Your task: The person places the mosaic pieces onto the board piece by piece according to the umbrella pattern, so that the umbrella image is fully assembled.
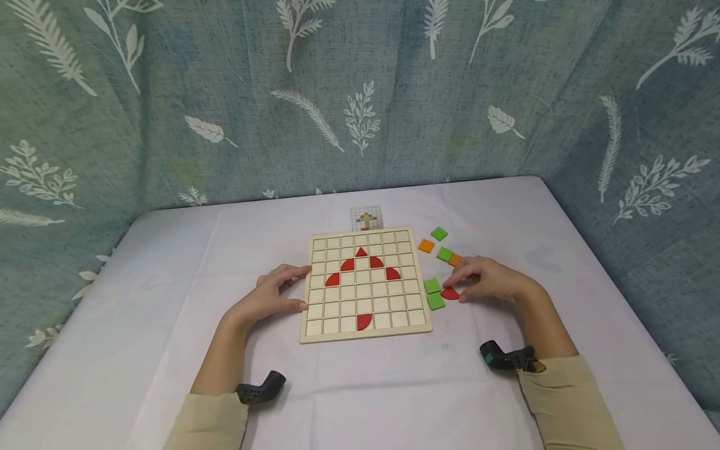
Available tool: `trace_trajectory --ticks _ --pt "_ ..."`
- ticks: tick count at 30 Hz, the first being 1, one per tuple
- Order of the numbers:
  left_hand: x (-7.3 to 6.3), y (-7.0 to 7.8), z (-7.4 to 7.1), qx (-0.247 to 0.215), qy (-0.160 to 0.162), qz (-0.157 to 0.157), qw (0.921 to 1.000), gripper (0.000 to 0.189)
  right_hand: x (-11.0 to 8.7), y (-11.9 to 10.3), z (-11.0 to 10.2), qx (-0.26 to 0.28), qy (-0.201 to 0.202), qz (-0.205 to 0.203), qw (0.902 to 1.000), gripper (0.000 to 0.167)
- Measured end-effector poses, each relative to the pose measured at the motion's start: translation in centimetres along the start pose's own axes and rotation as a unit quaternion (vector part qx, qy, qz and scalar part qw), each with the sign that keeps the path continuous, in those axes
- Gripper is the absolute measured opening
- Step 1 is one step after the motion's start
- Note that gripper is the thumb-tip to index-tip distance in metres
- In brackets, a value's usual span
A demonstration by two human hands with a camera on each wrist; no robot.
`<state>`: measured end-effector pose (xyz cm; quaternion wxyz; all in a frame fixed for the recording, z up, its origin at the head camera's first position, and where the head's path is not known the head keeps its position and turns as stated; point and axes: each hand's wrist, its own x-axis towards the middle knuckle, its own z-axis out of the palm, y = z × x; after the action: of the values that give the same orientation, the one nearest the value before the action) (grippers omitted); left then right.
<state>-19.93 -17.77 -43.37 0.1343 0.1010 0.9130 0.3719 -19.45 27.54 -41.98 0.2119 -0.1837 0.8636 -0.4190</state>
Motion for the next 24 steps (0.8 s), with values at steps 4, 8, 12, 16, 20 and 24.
trace_trajectory --ticks 4,8,12,16,20,24 --pt "-0.03 0.06 -0.04 0.000 0.000 0.001 1.0000 0.081 0.12 -0.20 0.13 -0.020 0.013 0.010 0.9997 0.034" --pt "-0.05 0.07 -0.09 -0.001 -0.003 -0.001 1.0000 0.081 0.15 0.00 0.41 -0.014 0.038 0.012 0.9991 0.030" --pt "-0.02 0.08 -0.10 0.000 -0.002 0.001 1.0000 0.081 0.07 0.16 0.61 -0.008 0.062 0.018 0.9979 0.029" --pt "0.00 0.03 -0.07 0.002 0.001 0.003 1.0000 0.081 -0.03 0.28 0.54 -0.007 0.084 0.015 0.9963 0.031" --pt "-0.01 0.02 -0.03 0.005 0.000 0.005 1.0000 0.082 -0.08 0.30 0.31 -0.017 0.107 0.000 0.9941 0.030" --pt "0.03 0.03 -0.04 0.007 0.002 0.004 1.0000 0.082 -0.11 -0.12 0.20 -0.015 0.120 -0.020 0.9925 0.030"
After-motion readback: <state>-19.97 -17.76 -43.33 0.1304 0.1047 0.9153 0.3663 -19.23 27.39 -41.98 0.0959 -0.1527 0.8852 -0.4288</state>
